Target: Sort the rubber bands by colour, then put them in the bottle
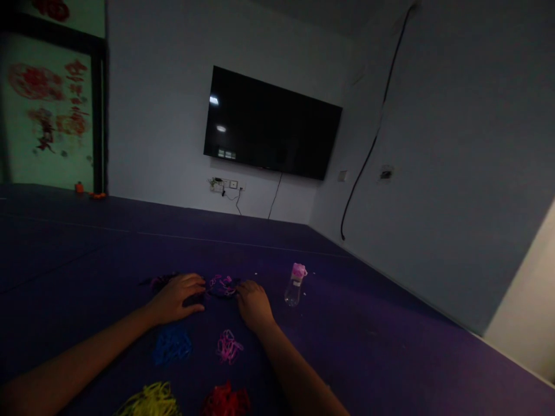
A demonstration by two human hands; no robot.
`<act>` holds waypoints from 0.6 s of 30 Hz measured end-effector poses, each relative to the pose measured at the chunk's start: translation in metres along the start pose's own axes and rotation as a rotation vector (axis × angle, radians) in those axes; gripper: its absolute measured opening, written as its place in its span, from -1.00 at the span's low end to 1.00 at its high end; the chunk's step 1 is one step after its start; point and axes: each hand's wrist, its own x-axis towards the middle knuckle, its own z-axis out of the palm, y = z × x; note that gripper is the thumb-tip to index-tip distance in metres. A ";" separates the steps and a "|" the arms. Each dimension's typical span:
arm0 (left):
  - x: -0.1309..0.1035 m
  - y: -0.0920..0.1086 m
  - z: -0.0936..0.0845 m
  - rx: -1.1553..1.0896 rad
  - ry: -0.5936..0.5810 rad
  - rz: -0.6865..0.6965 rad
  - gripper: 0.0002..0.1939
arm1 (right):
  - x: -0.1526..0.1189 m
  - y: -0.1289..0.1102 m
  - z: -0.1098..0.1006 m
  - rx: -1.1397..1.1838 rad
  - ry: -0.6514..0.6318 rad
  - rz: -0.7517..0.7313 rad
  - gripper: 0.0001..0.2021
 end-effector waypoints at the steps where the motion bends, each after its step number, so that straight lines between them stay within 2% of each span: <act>1: 0.000 0.002 -0.002 0.003 -0.016 0.025 -0.58 | 0.001 0.001 0.000 -0.001 -0.010 -0.003 -0.66; 6: -0.001 0.007 -0.006 -0.011 -0.053 0.059 -0.50 | 0.005 0.000 -0.001 -0.015 -0.015 0.023 -0.67; 12: 0.001 -0.003 0.003 -0.066 0.030 -0.088 -0.71 | 0.004 0.000 -0.003 -0.001 -0.009 -0.016 -0.65; 16: 0.001 -0.009 0.010 -0.088 0.074 -0.113 -0.77 | 0.003 0.003 0.000 0.004 -0.062 -0.093 -0.61; 18: 0.000 -0.009 0.011 -0.094 0.072 -0.114 -0.79 | 0.003 0.004 0.001 -0.008 -0.066 -0.075 -0.60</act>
